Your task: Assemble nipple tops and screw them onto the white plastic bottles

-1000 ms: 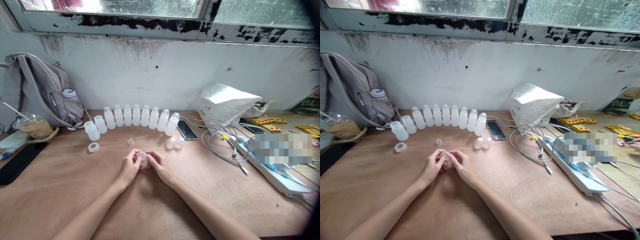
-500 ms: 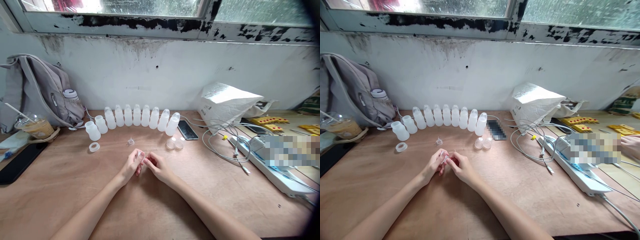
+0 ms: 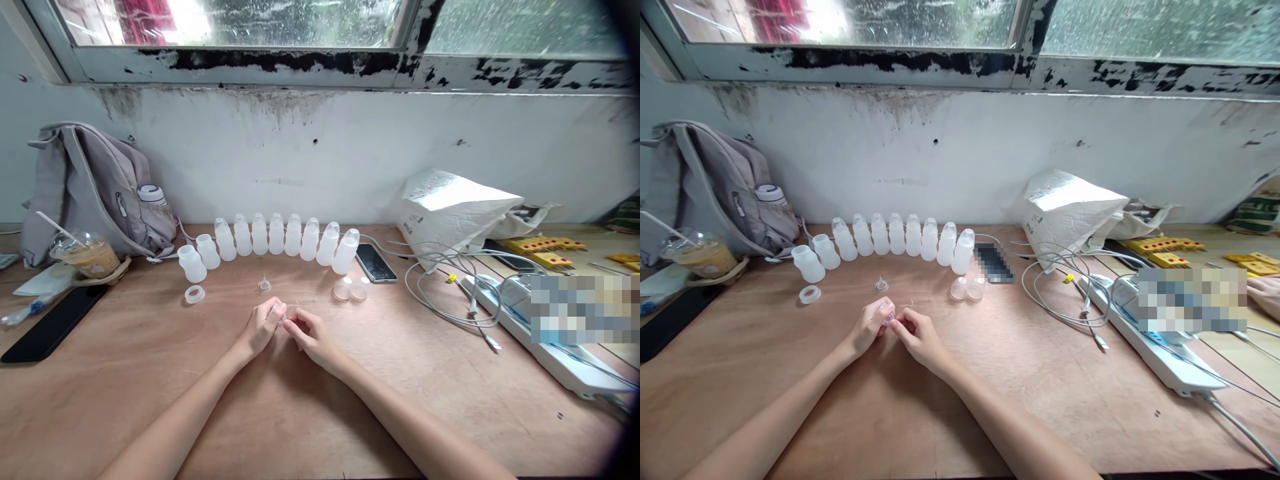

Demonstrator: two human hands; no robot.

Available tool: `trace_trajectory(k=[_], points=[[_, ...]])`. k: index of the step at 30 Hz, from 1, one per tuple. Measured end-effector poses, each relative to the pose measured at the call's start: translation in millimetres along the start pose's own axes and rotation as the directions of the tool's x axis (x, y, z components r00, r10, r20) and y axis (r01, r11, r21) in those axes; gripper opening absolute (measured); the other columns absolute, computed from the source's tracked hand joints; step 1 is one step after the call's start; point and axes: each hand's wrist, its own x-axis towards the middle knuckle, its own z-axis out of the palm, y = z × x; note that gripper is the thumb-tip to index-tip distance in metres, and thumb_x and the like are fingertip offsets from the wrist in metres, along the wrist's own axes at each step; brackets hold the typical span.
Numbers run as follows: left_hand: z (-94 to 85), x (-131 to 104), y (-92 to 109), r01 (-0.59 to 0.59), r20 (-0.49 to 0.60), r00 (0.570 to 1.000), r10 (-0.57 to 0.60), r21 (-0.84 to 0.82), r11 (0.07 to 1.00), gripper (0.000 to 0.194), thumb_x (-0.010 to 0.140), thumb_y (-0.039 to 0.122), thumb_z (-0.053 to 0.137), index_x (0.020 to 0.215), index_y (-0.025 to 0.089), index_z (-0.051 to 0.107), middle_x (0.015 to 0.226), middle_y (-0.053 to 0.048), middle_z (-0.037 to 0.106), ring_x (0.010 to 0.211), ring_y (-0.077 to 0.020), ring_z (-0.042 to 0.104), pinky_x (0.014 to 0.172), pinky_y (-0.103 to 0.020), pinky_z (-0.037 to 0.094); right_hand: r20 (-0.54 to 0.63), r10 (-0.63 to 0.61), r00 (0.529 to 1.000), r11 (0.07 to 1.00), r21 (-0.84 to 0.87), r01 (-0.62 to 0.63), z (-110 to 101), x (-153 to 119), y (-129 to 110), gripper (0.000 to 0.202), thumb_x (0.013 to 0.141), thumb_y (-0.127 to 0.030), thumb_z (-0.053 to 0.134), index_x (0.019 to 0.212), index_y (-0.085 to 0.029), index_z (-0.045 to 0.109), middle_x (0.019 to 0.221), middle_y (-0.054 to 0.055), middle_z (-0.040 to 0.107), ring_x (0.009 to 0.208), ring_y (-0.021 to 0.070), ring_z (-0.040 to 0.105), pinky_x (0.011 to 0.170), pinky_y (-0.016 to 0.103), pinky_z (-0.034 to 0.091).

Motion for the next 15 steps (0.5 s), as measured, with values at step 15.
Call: trace_trajectory(k=[15], points=[[-126.2, 77.0, 7.6, 0.324, -0.568, 0.816, 0.11, 0.606, 0.726, 0.066, 0.078, 0.029, 0.048, 0.134, 0.012, 0.017, 0.081, -0.006, 0.067, 0.053, -0.0178, 0.061, 0.06, -0.029, 0.046, -0.201, 0.119, 0.972, 0.989, 0.113, -0.098, -20.9, 15.9, 18.8, 0.036, 0.076, -0.05, 0.053, 0.062, -0.018, 0.048, 0.049, -0.006, 0.045, 0.037, 0.0075, 0.041, 0.037, 0.02, 0.032]])
